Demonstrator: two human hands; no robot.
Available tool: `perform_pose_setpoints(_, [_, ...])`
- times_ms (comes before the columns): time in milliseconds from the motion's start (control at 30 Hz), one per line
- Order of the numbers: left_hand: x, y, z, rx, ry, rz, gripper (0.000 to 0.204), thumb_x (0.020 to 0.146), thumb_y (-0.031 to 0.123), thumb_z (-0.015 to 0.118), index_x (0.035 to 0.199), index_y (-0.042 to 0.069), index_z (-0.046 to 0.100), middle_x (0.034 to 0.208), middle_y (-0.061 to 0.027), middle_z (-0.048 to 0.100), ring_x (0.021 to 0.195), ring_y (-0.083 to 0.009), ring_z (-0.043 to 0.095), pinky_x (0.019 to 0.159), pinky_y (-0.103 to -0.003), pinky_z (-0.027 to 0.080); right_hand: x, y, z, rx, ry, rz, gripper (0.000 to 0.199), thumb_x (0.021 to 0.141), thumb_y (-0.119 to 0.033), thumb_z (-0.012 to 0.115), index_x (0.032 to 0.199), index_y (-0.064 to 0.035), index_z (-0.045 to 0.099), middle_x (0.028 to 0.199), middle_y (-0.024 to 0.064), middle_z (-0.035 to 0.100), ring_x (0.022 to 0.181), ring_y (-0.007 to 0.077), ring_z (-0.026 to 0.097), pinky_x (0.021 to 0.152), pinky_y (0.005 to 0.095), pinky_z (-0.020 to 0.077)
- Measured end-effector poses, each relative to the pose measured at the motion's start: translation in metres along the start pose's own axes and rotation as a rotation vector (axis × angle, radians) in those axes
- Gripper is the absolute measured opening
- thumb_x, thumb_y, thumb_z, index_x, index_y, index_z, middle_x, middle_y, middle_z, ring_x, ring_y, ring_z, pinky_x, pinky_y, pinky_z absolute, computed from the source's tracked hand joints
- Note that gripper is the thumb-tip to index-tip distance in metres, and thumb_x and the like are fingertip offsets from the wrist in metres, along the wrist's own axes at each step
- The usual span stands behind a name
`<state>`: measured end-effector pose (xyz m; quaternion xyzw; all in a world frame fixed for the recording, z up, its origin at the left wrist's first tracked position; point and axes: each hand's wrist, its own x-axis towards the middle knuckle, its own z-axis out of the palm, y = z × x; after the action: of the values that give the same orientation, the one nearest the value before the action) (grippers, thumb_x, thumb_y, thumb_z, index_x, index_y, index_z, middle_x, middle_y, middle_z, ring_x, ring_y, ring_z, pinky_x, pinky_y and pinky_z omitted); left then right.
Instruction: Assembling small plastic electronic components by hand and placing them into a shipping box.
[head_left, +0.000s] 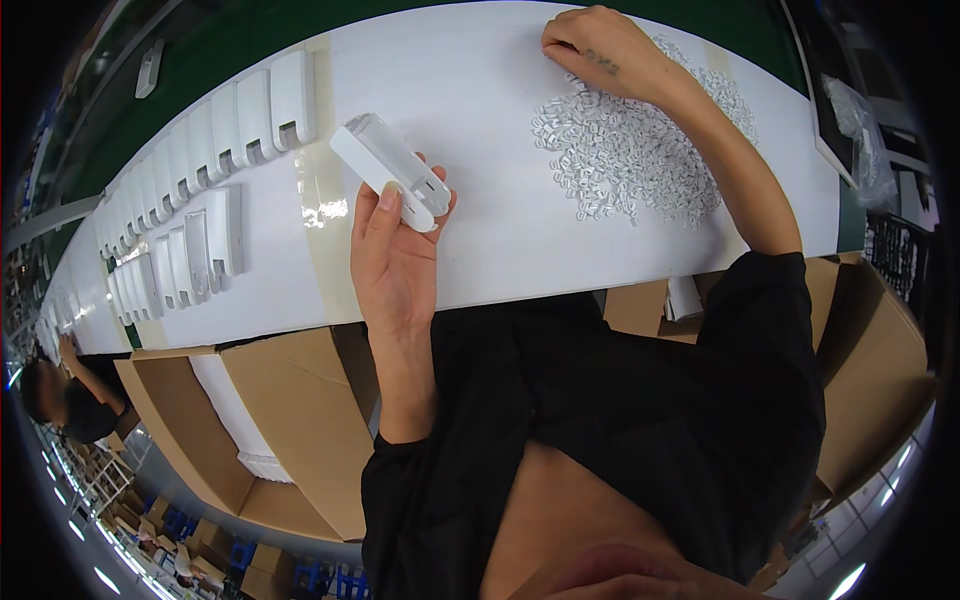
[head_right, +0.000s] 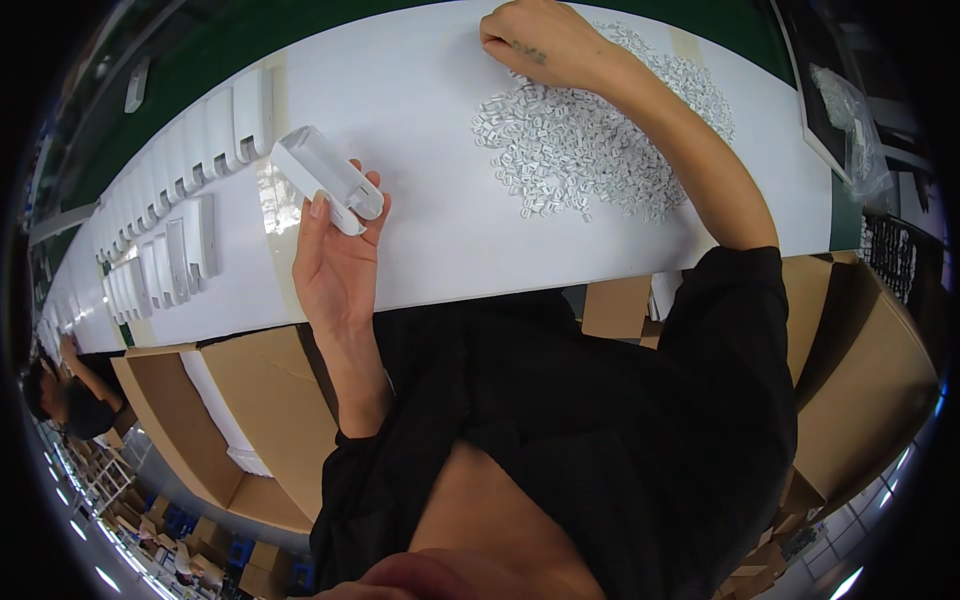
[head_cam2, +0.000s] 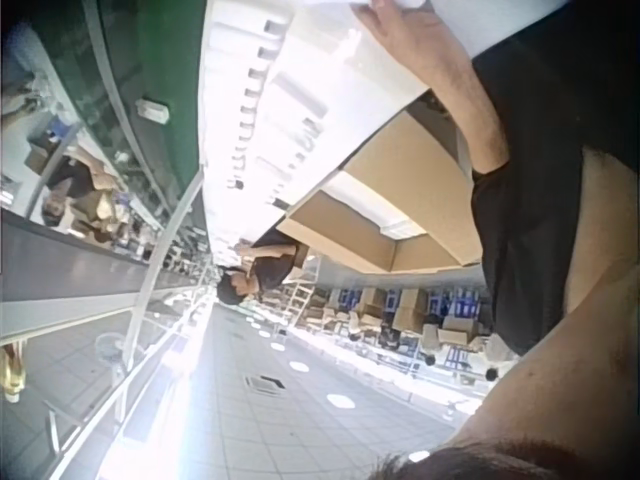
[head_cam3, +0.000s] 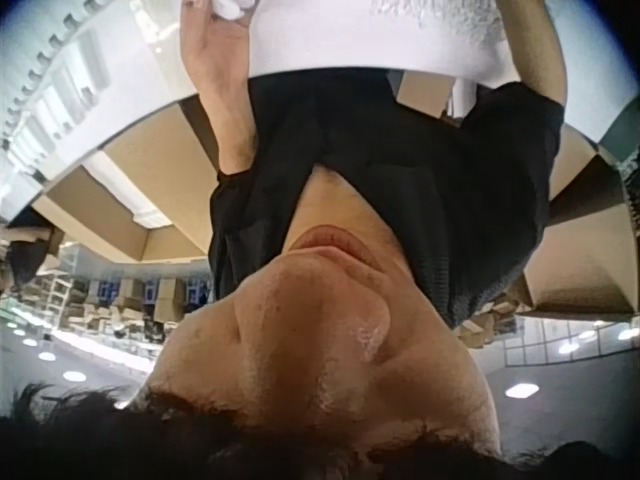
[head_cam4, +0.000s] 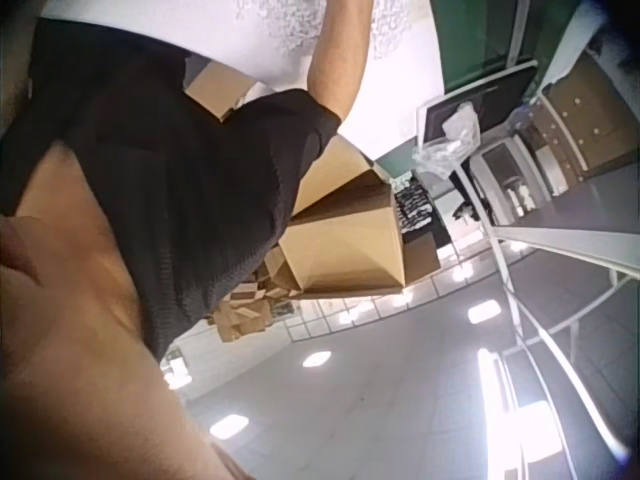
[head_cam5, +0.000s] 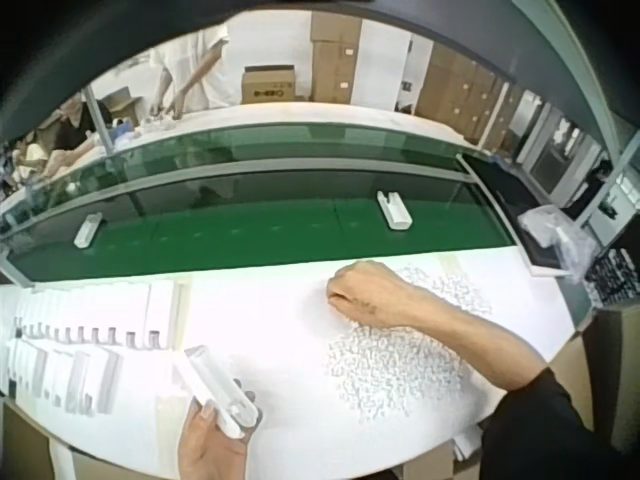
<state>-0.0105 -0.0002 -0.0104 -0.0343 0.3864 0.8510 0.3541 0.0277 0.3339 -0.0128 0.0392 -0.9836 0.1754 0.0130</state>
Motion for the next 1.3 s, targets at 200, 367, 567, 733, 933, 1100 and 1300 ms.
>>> perform_pose_setpoints(200, [0.009,0.003,0.004,-0.026,-0.015,-0.007,0.048,0.096,0.011,0.058,0.138,-0.004,0.041,0.127,-0.0218,0.056,0.114,-0.0317,0.061,0.096,-0.040,0.051,-0.007,-0.084,-0.002,0.573,0.108,0.320,0.010,0.091,-0.011,0.067,0.089,-0.0027,0.072,0.067,0.0034,0.064,0.047,0.0091,0.048,0.045,0.0207,0.0411])
perform_pose_setpoints(367, [0.015,0.004,0.016,-0.008,-0.154,-0.058,0.049,0.095,0.011,0.057,0.139,-0.004,0.042,0.128,-0.0214,0.057,0.111,-0.0292,0.060,0.097,-0.039,0.050,-0.022,-0.169,-0.002,1.135,0.077,0.473,0.011,0.090,-0.012,0.070,0.092,-0.0007,0.072,0.064,0.0017,0.062,0.043,0.0037,0.043,0.040,0.0175,0.0333])
perform_pose_setpoints(567, [0.009,0.005,0.017,-0.023,-0.169,-0.110,0.043,0.091,0.004,0.064,0.132,-0.004,0.051,0.111,-0.0152,0.065,0.091,-0.0191,0.062,0.085,-0.030,0.051,-0.033,-0.179,0.007,1.305,0.124,0.424,0.011,0.091,-0.009,0.068,0.095,0.0020,0.071,0.062,0.0013,0.061,0.042,0.0031,0.042,0.038,0.0153,0.0307])
perform_pose_setpoints(733, [0.007,0.002,0.017,0.044,-0.224,-0.117,0.045,0.091,0.003,0.065,0.132,-0.005,0.051,0.110,-0.0150,0.066,0.088,-0.0171,0.061,0.083,-0.027,0.050,-0.044,-0.183,0.009,1.358,0.140,0.418,0.011,0.092,-0.006,0.067,0.096,0.0030,0.070,0.062,0.0017,0.061,0.042,0.0033,0.043,0.038,0.0152,0.0310])
perform_pose_setpoints(933, [0.007,-0.007,0.014,0.158,-0.254,-0.095,0.050,0.089,0.002,0.064,0.136,-0.005,0.049,0.110,-0.0157,0.067,0.092,-0.0200,0.063,0.086,-0.029,0.050,-0.064,-0.184,0.024,1.558,0.241,0.430,0.010,0.092,-0.003,0.064,0.098,0.0041,0.069,0.060,0.0013,0.059,0.042,0.0043,0.044,0.039,0.0168,0.0335])
perform_pose_setpoints(1100, [0.003,-0.023,0.023,0.349,-0.252,0.021,0.049,0.092,0.010,0.061,0.136,-0.004,0.047,0.127,-0.0235,0.059,0.116,-0.0315,0.058,0.096,-0.038,0.050,-0.075,-0.179,0.028,1.553,0.275,0.350,0.010,0.090,0.000,0.065,0.099,0.0024,0.070,0.062,0.0012,0.059,0.044,0.0064,0.047,0.042,0.0191,0.0363])
perform_pose_setpoints(1300, [-0.003,-0.004,0.020,-0.228,-0.476,-0.301,0.052,0.095,0.019,0.057,0.140,-0.003,0.043,0.143,-0.0290,0.044,0.133,-0.0412,0.046,0.100,-0.046,0.050,-0.092,-0.130,0.022,0.359,0.304,-0.193,0.012,0.086,0.000,0.069,0.097,-0.0027,0.071,0.066,0.0017,0.062,0.050,0.0094,0.052,0.047,0.0222,0.0403])
